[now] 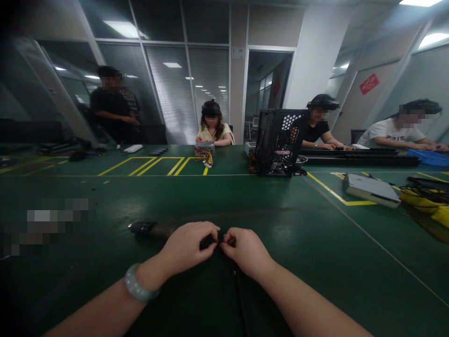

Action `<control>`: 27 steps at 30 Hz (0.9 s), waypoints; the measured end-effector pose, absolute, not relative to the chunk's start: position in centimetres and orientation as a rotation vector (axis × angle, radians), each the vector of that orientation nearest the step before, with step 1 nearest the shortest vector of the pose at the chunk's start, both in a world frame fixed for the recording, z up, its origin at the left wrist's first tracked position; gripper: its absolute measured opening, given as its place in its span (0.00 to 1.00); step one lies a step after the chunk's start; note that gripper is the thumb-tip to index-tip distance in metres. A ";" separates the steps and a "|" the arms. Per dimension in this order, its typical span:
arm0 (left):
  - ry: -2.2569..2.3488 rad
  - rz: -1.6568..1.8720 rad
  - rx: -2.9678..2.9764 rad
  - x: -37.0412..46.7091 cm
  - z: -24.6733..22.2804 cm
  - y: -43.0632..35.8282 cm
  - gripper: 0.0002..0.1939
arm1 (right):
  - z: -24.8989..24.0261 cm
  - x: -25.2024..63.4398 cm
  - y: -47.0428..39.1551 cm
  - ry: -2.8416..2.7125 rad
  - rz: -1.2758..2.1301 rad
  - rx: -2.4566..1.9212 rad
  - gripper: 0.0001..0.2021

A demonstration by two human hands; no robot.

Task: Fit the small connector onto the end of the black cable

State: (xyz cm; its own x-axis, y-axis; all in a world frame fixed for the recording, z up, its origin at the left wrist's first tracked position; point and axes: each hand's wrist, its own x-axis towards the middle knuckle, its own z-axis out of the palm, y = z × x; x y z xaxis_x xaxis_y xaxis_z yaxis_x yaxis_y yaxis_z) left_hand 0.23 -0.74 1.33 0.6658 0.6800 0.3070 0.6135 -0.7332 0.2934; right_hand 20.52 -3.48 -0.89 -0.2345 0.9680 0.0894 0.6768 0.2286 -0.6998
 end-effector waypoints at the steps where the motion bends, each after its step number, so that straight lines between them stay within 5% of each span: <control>1: 1.046 0.598 2.719 0.2 1.3 -0.7 0.05 | -0.9 20.5 -3.5 -1.991 0.736 -1.504 0.05; 27: 1.017 0.614 2.756 0.2 1.3 -0.7 0.08 | -0.7 20.4 -3.5 -1.992 0.722 -1.503 0.05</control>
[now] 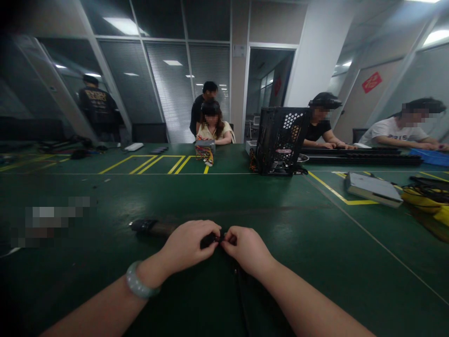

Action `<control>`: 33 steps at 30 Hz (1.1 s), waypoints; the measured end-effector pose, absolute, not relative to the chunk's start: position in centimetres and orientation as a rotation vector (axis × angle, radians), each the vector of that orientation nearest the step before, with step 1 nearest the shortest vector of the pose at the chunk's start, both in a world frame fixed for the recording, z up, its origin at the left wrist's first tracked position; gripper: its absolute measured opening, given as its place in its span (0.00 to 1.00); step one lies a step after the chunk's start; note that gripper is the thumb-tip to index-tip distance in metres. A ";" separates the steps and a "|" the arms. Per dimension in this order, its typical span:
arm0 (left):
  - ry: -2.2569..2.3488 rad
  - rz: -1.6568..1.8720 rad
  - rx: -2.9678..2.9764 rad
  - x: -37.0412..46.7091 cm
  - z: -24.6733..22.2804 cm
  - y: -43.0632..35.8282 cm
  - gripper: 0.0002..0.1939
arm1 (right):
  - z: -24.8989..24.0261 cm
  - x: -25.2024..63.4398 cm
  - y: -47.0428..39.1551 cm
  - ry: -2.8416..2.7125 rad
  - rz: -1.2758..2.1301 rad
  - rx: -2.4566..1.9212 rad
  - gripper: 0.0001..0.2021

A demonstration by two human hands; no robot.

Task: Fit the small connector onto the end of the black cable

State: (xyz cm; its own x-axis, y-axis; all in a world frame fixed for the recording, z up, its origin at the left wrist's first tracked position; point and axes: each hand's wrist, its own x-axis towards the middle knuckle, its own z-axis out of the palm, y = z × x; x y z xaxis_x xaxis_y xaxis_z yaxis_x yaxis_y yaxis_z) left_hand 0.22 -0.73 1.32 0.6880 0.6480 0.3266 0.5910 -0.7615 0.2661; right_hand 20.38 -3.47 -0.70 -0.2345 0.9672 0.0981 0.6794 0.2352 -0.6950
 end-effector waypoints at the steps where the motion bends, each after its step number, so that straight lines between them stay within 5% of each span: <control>1: 1.038 0.613 2.754 0.2 1.3 -0.8 0.09 | -0.7 20.4 -3.5 -1.991 0.727 -1.508 0.05; 33: 1.047 0.671 2.693 0.2 1.3 -0.7 0.03 | -0.8 20.6 -3.4 -1.991 0.767 -1.509 0.04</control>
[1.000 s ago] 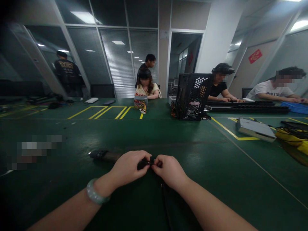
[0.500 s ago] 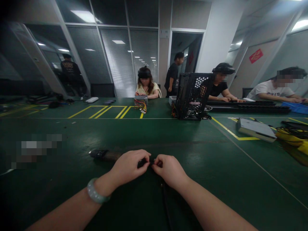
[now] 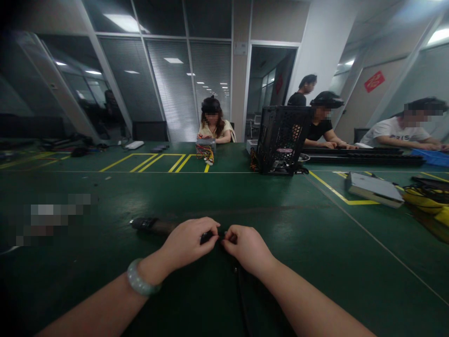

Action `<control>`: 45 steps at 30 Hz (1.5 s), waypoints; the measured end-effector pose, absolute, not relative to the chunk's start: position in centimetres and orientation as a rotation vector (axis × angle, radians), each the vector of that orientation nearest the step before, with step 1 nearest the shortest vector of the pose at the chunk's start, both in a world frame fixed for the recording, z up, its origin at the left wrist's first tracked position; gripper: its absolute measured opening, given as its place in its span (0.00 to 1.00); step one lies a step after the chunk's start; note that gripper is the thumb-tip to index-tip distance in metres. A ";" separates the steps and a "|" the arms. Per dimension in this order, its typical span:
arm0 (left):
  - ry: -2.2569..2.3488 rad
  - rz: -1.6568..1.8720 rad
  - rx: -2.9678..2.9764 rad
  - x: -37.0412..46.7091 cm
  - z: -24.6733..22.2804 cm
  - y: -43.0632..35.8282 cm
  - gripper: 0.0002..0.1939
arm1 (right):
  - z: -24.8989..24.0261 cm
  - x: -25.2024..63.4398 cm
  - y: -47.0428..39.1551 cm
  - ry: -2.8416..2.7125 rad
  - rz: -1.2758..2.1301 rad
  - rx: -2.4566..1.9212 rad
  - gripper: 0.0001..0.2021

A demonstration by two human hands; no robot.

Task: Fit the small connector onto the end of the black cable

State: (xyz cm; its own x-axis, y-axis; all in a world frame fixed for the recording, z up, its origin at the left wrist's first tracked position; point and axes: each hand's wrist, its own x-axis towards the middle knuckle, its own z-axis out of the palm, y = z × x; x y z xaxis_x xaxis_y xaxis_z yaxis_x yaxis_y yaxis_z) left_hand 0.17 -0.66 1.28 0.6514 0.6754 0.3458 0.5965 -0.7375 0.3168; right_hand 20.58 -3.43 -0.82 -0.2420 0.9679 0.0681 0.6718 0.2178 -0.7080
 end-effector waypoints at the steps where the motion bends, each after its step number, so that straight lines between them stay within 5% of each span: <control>1: 1.024 0.668 2.701 0.2 1.3 -0.7 0.03 | -0.8 20.6 -3.4 -1.989 0.769 -1.508 0.04; 45: 1.046 0.658 2.690 0.1 1.6 -0.9 0.09 | -0.5 20.5 -3.5 -2.004 0.769 -1.533 0.05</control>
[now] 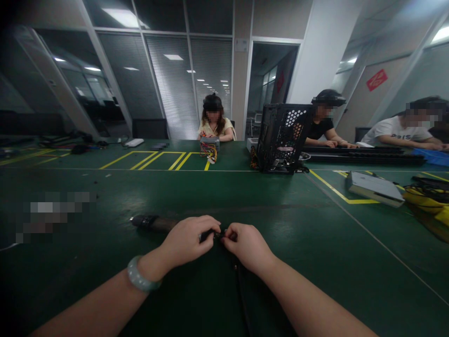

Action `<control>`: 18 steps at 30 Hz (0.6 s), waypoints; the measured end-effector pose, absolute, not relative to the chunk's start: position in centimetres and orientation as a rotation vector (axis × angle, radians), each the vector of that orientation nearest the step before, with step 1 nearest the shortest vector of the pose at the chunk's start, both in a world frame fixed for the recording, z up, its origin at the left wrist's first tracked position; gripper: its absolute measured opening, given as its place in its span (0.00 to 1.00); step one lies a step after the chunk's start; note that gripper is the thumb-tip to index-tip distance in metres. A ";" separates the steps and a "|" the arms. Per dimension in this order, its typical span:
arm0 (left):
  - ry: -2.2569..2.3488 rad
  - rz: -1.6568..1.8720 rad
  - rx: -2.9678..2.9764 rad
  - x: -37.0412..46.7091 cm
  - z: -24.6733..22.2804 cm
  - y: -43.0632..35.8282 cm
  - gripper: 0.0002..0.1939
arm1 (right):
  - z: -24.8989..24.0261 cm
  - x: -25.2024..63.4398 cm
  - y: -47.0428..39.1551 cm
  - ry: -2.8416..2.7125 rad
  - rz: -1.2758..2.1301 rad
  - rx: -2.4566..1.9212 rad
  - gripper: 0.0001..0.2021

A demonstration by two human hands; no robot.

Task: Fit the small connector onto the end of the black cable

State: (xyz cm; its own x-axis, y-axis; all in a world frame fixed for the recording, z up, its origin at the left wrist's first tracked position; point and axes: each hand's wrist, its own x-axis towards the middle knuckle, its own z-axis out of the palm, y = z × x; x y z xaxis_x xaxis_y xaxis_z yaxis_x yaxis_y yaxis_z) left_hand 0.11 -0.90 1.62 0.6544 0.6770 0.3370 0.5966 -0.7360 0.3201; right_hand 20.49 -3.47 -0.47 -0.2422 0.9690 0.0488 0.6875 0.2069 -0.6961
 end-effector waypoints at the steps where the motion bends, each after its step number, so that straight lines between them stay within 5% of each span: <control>1: 1.065 0.666 2.678 0.1 1.6 -0.9 0.09 | -0.5 20.5 -3.5 -2.006 0.767 -1.537 0.05; 18: 1.114 0.675 2.641 0.1 1.3 -0.8 0.06 | -0.6 20.5 -3.5 -1.999 0.767 -1.537 0.05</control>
